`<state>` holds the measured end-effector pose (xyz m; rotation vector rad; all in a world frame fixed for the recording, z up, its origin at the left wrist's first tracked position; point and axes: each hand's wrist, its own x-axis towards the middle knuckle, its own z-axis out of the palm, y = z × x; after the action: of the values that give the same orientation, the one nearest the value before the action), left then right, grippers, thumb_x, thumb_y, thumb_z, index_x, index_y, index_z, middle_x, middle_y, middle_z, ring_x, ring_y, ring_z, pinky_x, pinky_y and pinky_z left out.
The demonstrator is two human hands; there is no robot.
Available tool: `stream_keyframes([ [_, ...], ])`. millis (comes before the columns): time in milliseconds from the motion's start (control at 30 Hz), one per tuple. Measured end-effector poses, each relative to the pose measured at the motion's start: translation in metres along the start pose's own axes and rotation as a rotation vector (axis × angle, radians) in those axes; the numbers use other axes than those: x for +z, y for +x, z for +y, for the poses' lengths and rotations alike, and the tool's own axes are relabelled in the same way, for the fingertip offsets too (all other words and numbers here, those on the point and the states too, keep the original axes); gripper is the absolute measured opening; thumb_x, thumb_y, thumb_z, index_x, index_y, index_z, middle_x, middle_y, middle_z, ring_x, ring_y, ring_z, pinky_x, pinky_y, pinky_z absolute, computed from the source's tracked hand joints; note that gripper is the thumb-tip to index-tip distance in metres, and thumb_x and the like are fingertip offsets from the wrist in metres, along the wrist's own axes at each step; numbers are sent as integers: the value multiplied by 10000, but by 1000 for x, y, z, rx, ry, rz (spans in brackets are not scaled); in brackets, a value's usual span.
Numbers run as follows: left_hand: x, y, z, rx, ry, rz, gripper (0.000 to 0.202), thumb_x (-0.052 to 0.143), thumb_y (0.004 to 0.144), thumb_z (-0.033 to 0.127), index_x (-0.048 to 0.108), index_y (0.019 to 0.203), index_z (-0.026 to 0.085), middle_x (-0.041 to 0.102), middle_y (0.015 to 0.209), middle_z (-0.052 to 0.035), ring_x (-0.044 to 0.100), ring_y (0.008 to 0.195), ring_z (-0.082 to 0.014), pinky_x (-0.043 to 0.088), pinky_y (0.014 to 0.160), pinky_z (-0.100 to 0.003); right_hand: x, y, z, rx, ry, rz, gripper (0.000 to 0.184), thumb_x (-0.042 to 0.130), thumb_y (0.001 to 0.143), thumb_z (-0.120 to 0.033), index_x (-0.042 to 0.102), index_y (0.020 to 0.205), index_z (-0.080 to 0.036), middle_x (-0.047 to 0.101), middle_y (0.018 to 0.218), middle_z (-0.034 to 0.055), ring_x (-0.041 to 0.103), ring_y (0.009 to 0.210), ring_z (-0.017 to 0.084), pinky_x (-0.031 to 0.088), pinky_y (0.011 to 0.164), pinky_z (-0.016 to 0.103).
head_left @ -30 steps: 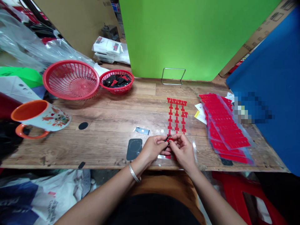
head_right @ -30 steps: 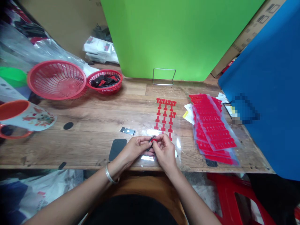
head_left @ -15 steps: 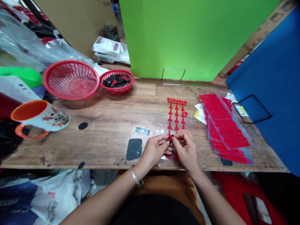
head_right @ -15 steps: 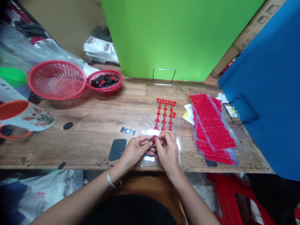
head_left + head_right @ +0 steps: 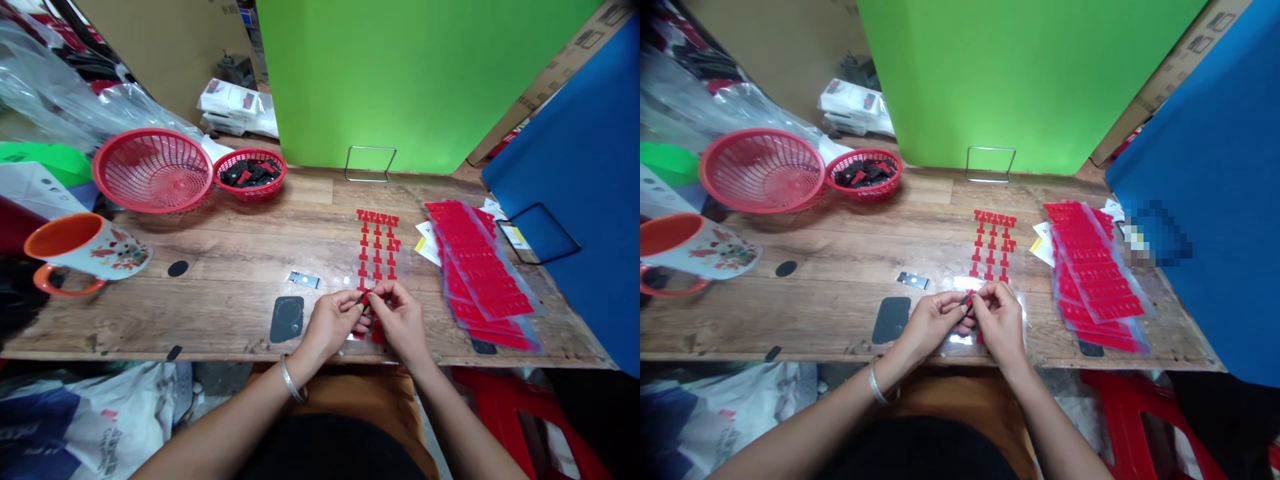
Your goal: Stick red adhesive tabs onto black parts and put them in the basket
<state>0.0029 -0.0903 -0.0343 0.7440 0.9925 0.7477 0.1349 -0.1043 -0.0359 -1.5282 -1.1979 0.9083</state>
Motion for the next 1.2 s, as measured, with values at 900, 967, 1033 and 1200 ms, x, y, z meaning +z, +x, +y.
stream_keyframes([
  [900, 8, -8, 5, -68, -58, -25, 203, 612, 731, 147, 665, 911, 70, 690, 770, -77, 633, 580, -113, 549, 577, -227, -7, 7, 4, 414, 425, -206, 317, 698, 722, -430, 588, 626, -147, 504, 414, -59, 310, 315, 22, 185, 321, 145],
  [967, 7, -7, 6, -80, -65, -27, 189, 623, 733, 170, 666, 891, 74, 689, 778, -79, 632, 578, -113, 546, 574, -228, -6, 9, 6, 435, 436, -199, 367, 644, 757, -480, 583, 620, -145, 536, 431, -32, 350, 308, 36, 205, 298, 146],
  [1033, 5, -7, 7, -89, -73, -27, 189, 637, 734, 195, 664, 883, 81, 686, 783, -78, 625, 570, -110, 538, 560, -223, -6, 10, 7, 456, 470, -193, 406, 603, 775, -530, 599, 666, -139, 575, 480, -5, 403, 324, 52, 237, 283, 142],
  [1200, -14, -3, 20, -44, -97, 12, 179, 636, 755, 212, 656, 896, 104, 665, 785, -56, 607, 596, -83, 514, 583, -186, -5, 9, 12, 479, 507, -191, 449, 590, 776, -573, 628, 779, -126, 599, 580, 7, 433, 358, 50, 292, 277, 134],
])
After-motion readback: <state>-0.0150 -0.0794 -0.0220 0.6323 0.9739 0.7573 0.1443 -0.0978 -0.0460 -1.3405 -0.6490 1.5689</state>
